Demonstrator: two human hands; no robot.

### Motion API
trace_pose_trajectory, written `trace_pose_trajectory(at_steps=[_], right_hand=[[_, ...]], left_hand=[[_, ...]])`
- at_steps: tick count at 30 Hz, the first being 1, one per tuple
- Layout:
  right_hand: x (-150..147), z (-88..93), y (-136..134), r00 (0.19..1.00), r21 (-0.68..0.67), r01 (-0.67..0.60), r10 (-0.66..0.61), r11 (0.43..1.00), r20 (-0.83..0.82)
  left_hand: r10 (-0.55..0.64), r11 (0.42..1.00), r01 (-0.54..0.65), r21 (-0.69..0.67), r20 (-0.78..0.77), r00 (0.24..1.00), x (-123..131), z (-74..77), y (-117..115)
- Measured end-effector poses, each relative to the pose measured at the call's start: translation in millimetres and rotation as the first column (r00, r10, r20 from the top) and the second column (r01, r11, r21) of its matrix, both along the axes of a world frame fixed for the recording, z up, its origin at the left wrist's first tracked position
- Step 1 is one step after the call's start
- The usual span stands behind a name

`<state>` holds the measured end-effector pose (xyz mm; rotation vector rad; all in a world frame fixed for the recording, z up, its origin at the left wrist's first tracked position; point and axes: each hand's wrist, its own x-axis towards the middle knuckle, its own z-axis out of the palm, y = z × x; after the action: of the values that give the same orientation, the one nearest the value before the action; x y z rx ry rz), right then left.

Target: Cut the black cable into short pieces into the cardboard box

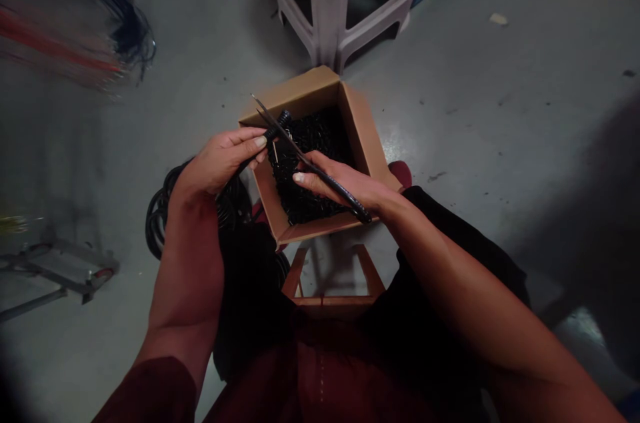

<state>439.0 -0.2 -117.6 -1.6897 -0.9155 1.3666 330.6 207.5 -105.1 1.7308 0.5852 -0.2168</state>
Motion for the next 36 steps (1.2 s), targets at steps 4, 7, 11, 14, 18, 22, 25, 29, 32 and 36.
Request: trace_pose_trajectory(at_steps=[4, 7, 11, 14, 18, 22, 25, 29, 32, 36], right_hand=[[-0.7, -2.5, 0.4, 0.999, 0.015, 0.009, -0.009, 1.000, -0.036], [-0.3, -6.8, 0.6, 0.998, 0.033, 0.011, -0.008, 0.999, -0.065], [-0.3, -8.9, 0.4, 0.997, 0.038, 0.008, -0.005, 0.999, -0.072], [-2.0, -8.3, 1.1, 1.000, 0.020, 0.023, -0.023, 1.000, 0.003], [-5.8, -9.2, 3.3, 0.967, -0.046, 0.088, -0.074, 0.995, 0.243], [-8.0, -10.3, 4.8, 0.916, -0.060, 0.110, -0.077, 0.992, 0.393], [-7.8, -8.4, 4.5, 0.921, -0.054, 0.099, -0.071, 0.994, 0.383], [-6.7, -4.9, 3.5, 0.939, -0.073, 0.088, -0.058, 0.993, 0.339], [-5.1, -4.4, 3.0, 0.965, -0.078, 0.068, -0.046, 0.995, 0.257], [-2.7, -4.3, 2.6, 0.989, -0.076, 0.025, -0.014, 0.997, 0.147]], left_hand=[[0.003, 1.000, -0.003, 0.007, 0.004, 1.000, -0.6, 0.2, -0.4], [0.002, 1.000, -0.002, 0.003, 0.003, 1.000, -0.7, 1.3, -1.0], [0.012, 1.000, -0.012, 0.000, -0.003, 1.000, -0.4, 1.6, -1.6], [0.018, 1.000, -0.018, 0.007, 0.001, 1.000, -0.1, -0.2, -0.9], [-0.004, 0.997, 0.007, 0.071, -0.036, 0.999, 1.2, -1.0, -0.7], [-0.016, 0.993, 0.024, 0.119, -0.060, 0.998, 3.1, -0.3, -3.2], [0.012, 0.992, -0.007, 0.123, -0.036, 0.999, 3.7, -1.4, -5.2], [0.019, 0.991, -0.016, 0.131, -0.016, 1.000, 3.9, -3.7, -5.5], [0.018, 0.991, -0.017, 0.130, -0.005, 1.000, 4.2, -4.6, -4.1], [0.000, 0.993, 0.003, 0.122, -0.022, 1.000, 4.1, -4.2, -2.3]])
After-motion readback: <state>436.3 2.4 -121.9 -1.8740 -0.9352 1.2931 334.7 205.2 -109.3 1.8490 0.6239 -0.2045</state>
